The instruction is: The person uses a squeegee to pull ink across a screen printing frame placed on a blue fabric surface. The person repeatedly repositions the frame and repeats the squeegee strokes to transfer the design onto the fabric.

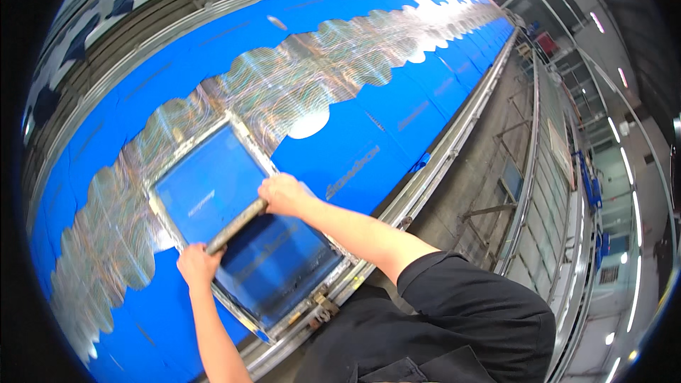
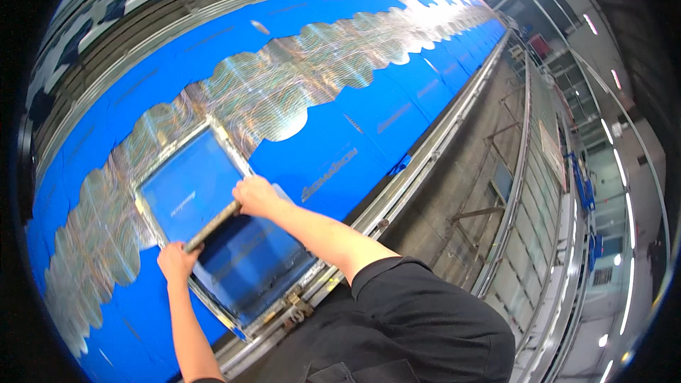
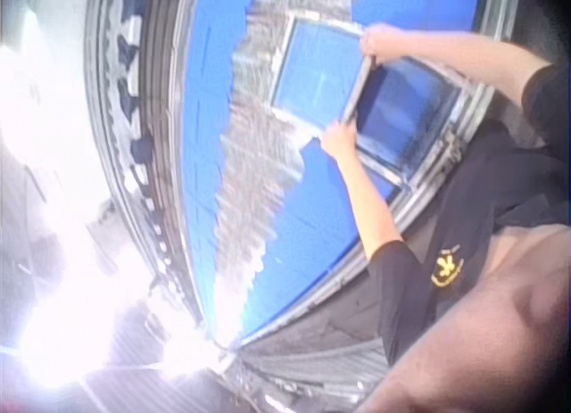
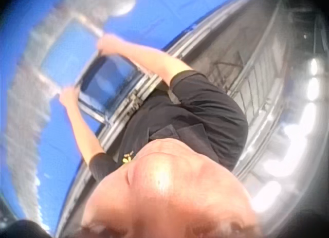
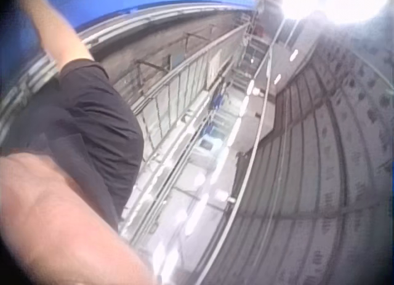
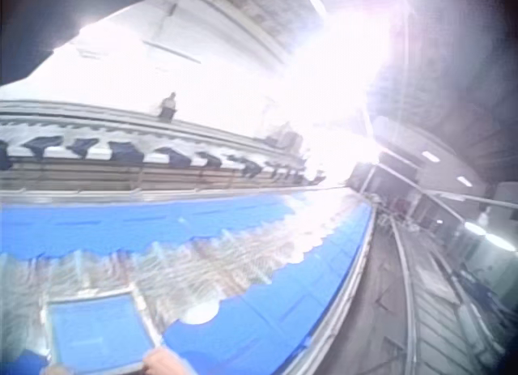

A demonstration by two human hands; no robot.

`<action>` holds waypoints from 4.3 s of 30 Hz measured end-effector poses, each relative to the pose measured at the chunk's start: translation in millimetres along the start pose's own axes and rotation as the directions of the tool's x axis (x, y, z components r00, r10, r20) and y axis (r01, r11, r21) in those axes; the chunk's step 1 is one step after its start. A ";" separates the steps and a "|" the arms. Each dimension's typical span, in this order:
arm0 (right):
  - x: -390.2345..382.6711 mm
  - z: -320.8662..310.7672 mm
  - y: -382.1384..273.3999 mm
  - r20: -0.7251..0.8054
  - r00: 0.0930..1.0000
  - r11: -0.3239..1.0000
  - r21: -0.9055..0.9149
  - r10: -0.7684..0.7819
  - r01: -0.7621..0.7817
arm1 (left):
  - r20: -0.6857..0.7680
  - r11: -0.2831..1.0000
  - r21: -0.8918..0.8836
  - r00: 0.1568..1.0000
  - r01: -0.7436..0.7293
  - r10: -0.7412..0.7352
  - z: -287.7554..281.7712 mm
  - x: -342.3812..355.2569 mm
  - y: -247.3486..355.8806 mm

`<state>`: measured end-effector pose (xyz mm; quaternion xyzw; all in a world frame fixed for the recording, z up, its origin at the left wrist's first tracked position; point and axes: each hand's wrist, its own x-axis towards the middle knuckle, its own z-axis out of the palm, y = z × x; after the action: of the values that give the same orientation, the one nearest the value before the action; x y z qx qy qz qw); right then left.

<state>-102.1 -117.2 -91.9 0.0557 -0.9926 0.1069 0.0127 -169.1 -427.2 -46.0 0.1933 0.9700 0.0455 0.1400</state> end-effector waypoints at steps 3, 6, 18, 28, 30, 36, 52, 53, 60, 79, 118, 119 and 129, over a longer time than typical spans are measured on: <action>3.3 1.8 -18.7 -0.088 0.996 0.998 0.062 -0.020 0.025 | -0.193 0.997 -0.073 0.981 -0.019 0.005 9.6 -15.3 -22.7; -0.6 8.9 -18.8 -0.126 0.992 0.998 0.055 -0.018 0.025 | -0.214 0.997 -0.070 0.977 -0.023 0.008 9.0 -19.9 -16.2; -163.5 0.9 -42.8 -0.217 0.968 0.974 0.160 -0.124 0.160 | -0.262 0.994 -0.090 0.964 -0.059 0.033 92.7 -191.1 14.9; -155.7 -28.7 -47.2 -0.152 0.973 0.965 0.171 -0.172 0.197 | 0.005 0.999 0.032 1.000 -0.005 0.005 22.6 -182.8 25.0; -123.3 -39.8 -43.6 -0.231 0.962 0.971 0.152 -0.145 0.183 | -0.044 0.999 0.037 0.999 -0.018 0.019 -4.1 -152.4 19.7; -19.4 -38.5 -23.7 -0.183 0.972 0.987 0.045 -0.146 0.157 | -0.015 0.998 0.032 0.999 0.045 -0.044 -21.5 -52.2 -7.2; -99.1 11.8 -41.0 -0.176 0.982 0.997 0.029 -0.066 0.072 | -0.089 0.997 -0.033 0.993 0.075 -0.077 45.7 -122.8 6.1; -120.2 13.0 -45.5 -0.168 0.984 0.997 0.038 -0.065 0.072 | -0.084 0.997 -0.037 0.993 0.074 -0.077 55.2 -143.7 9.8; -207.3 -4.7 -70.6 -0.163 0.984 0.991 0.107 -0.067 0.085 | -0.071 0.997 -0.076 0.997 0.031 -0.037 66.7 -221.7 29.4; -65.3 20.1 5.9 -0.040 0.697 0.431 0.811 0.716 -0.396 | -0.141 0.932 -0.269 0.967 -0.244 0.212 101.3 -240.2 91.4; -101.0 53.4 104.7 0.043 0.829 0.357 0.889 0.558 -0.286 | -0.139 0.942 -0.229 0.966 -0.246 0.219 88.0 -232.4 146.2; -100.0 60.5 117.3 0.058 0.813 0.289 0.918 0.580 -0.272 | -0.002 0.948 -0.238 0.977 -0.210 0.215 72.5 -221.3 149.8; -116.7 45.0 158.3 -0.231 0.898 0.795 0.579 0.375 -0.183 | -0.006 0.972 -0.147 0.983 -0.183 0.184 -5.7 -138.7 147.4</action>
<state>-4.7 39.4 -173.6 -0.1110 -0.9011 0.3922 0.1480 5.5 -345.4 15.7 0.2715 0.9415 0.1286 0.1527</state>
